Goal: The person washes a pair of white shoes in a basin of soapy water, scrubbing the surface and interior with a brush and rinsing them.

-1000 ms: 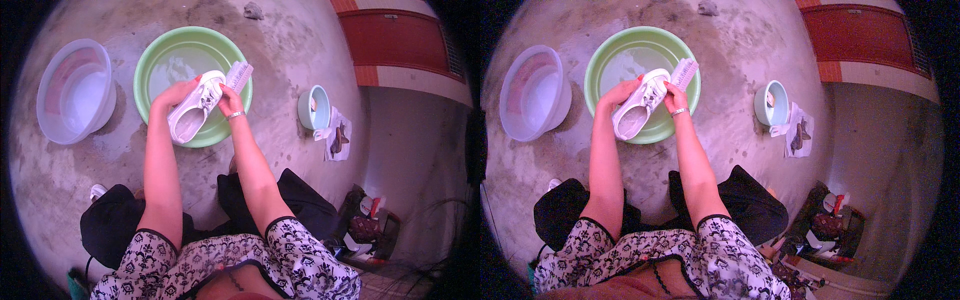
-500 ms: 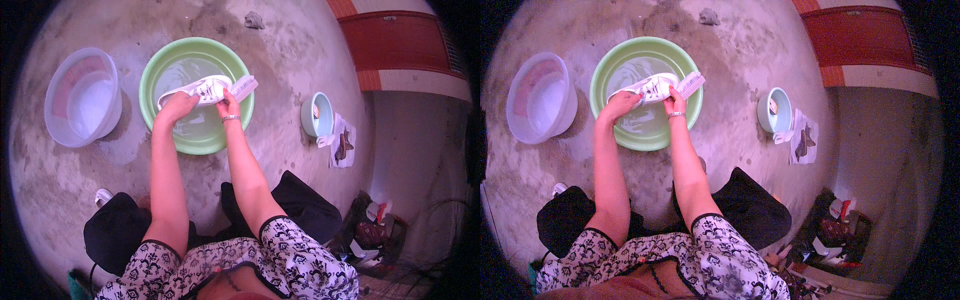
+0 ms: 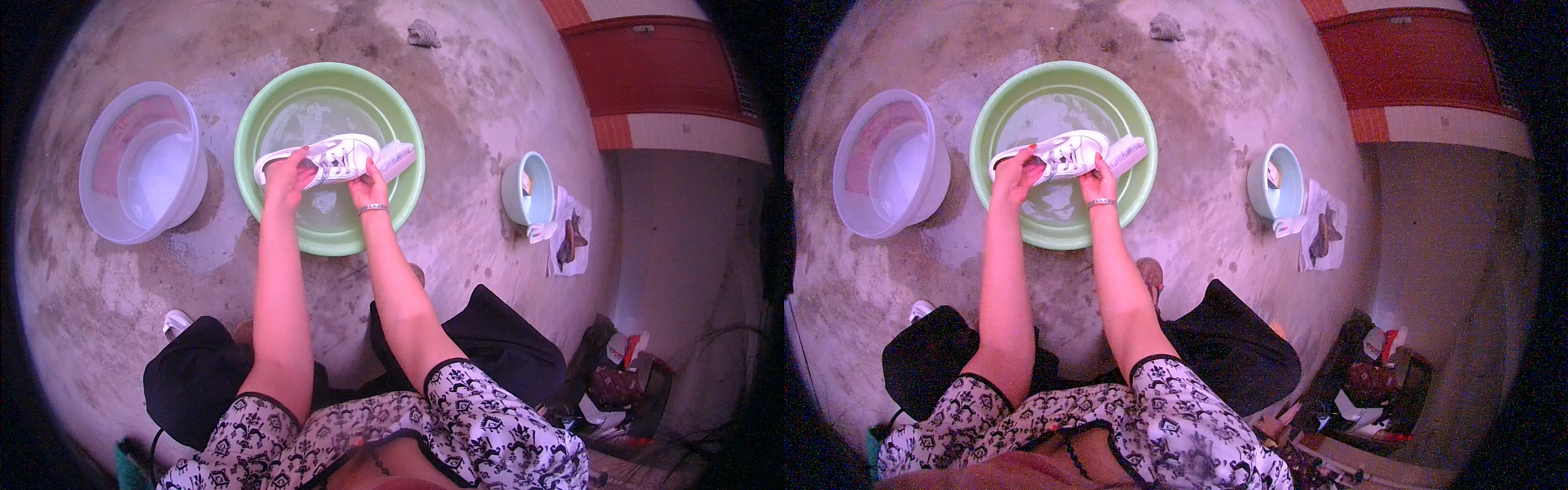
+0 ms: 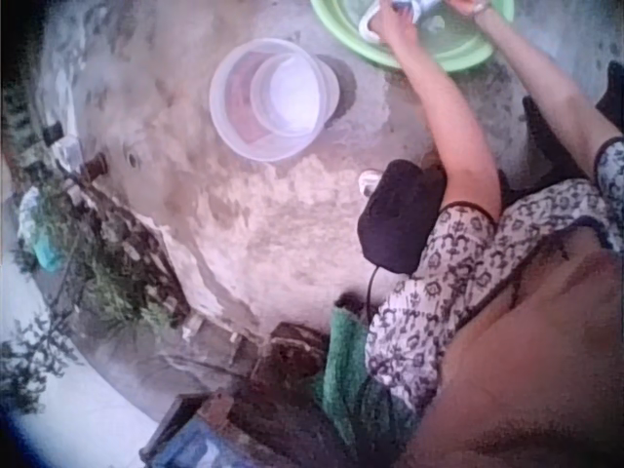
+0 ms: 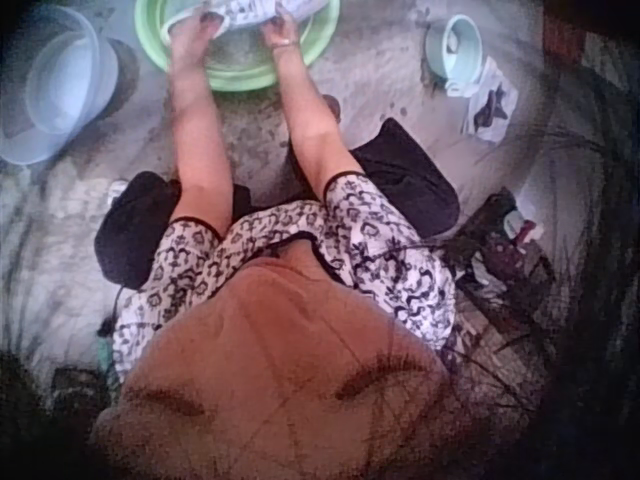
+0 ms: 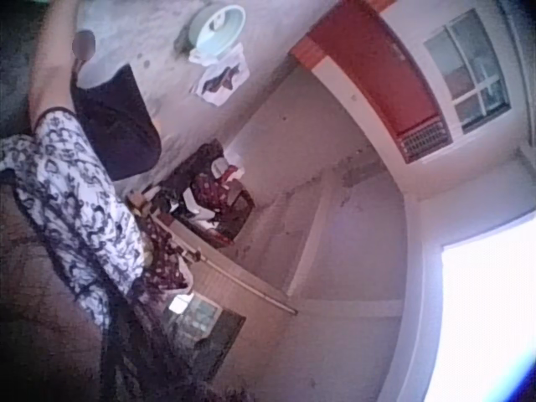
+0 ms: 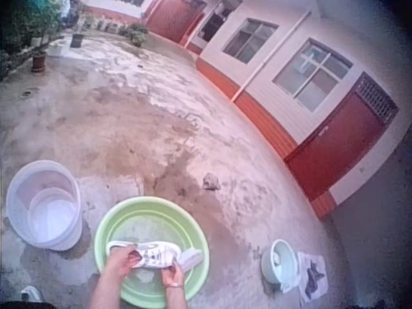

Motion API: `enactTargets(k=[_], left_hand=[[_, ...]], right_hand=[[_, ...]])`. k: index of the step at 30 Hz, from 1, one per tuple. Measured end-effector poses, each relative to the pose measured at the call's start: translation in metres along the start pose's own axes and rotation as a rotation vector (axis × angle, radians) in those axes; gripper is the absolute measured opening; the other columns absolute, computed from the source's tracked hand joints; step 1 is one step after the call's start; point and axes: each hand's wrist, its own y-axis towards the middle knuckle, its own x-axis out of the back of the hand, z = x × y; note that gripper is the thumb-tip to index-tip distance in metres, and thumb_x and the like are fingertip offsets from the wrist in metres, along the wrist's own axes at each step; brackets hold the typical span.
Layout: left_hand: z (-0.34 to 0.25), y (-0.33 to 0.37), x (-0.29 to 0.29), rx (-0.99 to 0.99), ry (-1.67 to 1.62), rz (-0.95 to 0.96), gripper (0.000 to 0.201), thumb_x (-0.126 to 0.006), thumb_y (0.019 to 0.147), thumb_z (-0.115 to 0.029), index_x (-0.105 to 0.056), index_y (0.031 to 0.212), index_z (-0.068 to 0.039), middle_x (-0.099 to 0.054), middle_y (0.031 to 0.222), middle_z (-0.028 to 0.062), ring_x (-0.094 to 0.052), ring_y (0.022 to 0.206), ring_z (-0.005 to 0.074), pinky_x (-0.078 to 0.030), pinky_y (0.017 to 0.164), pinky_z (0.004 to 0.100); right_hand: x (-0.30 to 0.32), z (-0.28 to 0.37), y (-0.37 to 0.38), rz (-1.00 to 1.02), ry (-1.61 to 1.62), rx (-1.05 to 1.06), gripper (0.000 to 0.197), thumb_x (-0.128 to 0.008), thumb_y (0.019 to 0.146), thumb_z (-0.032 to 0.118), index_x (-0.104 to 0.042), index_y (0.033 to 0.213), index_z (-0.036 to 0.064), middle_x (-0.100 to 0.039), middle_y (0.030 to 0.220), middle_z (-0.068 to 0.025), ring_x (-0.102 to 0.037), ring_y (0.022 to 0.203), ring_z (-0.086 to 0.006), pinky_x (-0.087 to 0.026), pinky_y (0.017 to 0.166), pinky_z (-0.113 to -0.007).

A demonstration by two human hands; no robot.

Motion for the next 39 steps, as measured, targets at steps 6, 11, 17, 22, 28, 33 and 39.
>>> enactTargets(k=[6, 11, 17, 22, 28, 33, 39], left_hand=[[0.012, -0.011, -0.022, -0.253, 0.147, -0.151, 0.018, -0.057, 0.073, -0.011, -0.056, 0.079, 0.006, -0.056, 0.068, 0.0086, -0.052, 0.052, 0.0139, -0.044, 0.050, 0.0223], [0.019, 0.012, -0.011, -0.080, -0.166, -0.008, 0.028, -0.053, 0.074, -0.014, -0.049, 0.092, 0.007, -0.056, 0.084, 0.0131, -0.057, 0.071, 0.0203, -0.047, 0.065, 0.0315], [0.017, 0.026, -0.017, 0.248, -0.404, 0.366, 0.036, -0.046, 0.084, -0.021, -0.041, 0.108, 0.005, -0.051, 0.103, 0.0157, -0.054, 0.090, 0.0240, -0.045, 0.077, 0.0360], [0.043, 0.031, -0.022, 0.094, -0.415, 0.233, 0.034, -0.044, 0.085, -0.017, -0.040, 0.113, 0.003, -0.048, 0.110, 0.0158, -0.048, 0.101, 0.0238, -0.038, 0.088, 0.0324], [0.062, 0.039, -0.022, 0.138, -0.615, 0.258, 0.037, -0.041, 0.086, -0.023, -0.040, 0.114, 0.000, -0.046, 0.114, 0.0133, -0.044, 0.105, 0.0233, -0.035, 0.091, 0.0344], [0.058, 0.032, -0.011, 0.197, -0.638, 0.294, 0.039, -0.041, 0.085, -0.033, -0.045, 0.111, -0.004, -0.051, 0.107, 0.0078, -0.048, 0.098, 0.0198, -0.039, 0.085, 0.0305], [0.085, 0.032, -0.020, 0.168, -0.600, 0.270, 0.034, -0.055, 0.079, -0.031, -0.053, 0.101, -0.005, -0.056, 0.092, 0.0039, -0.053, 0.084, 0.0136, -0.043, 0.075, 0.0258]], right_hand=[[0.010, 0.007, 0.000, 0.084, 0.005, -0.049, 0.025, -0.053, 0.075, 0.005, -0.051, 0.100, -0.0006, -0.050, 0.105, -0.0125, -0.046, 0.098, -0.0253, -0.036, 0.090, -0.041], [0.014, 0.008, 0.005, 0.170, -0.051, -0.088, 0.029, -0.055, 0.075, 0.004, -0.047, 0.102, -0.0003, -0.047, 0.107, -0.0137, -0.043, 0.103, -0.0256, -0.033, 0.093, -0.039], [0.007, 0.009, 0.001, 0.160, -0.168, -0.092, 0.031, -0.058, 0.075, 0.009, -0.046, 0.102, -0.0011, -0.054, 0.094, -0.0101, -0.053, 0.088, -0.0213, -0.044, 0.079, -0.033], [0.015, 0.030, 0.005, -0.047, -0.979, 0.167, 0.044, -0.064, 0.071, 0.017, -0.044, 0.103, -0.0041, -0.054, 0.083, -0.0089, -0.055, 0.058, -0.0154, -0.045, 0.049, -0.022], [-0.022, 0.013, -0.041, -0.155, -1.491, 0.775, 0.053, -0.057, 0.076, 0.028, -0.037, 0.111, -0.0057, -0.051, 0.094, -0.0186, -0.054, 0.076, -0.0250, -0.044, 0.063, -0.032], [-0.056, -0.015, -0.057, -0.001, -2.009, 0.571, 0.068, -0.058, 0.071, 0.036, -0.031, 0.111, -0.0115, -0.041, 0.104, -0.0310, -0.038, 0.101, -0.0405, -0.032, 0.085, -0.041], [-0.043, -0.001, -0.025, 0.246, -2.169, 0.776, 0.064, -0.056, 0.072, 0.039, -0.037, 0.108, -0.0107, -0.047, 0.098, -0.0299, -0.044, 0.094, -0.0403, -0.035, 0.082, -0.042]])
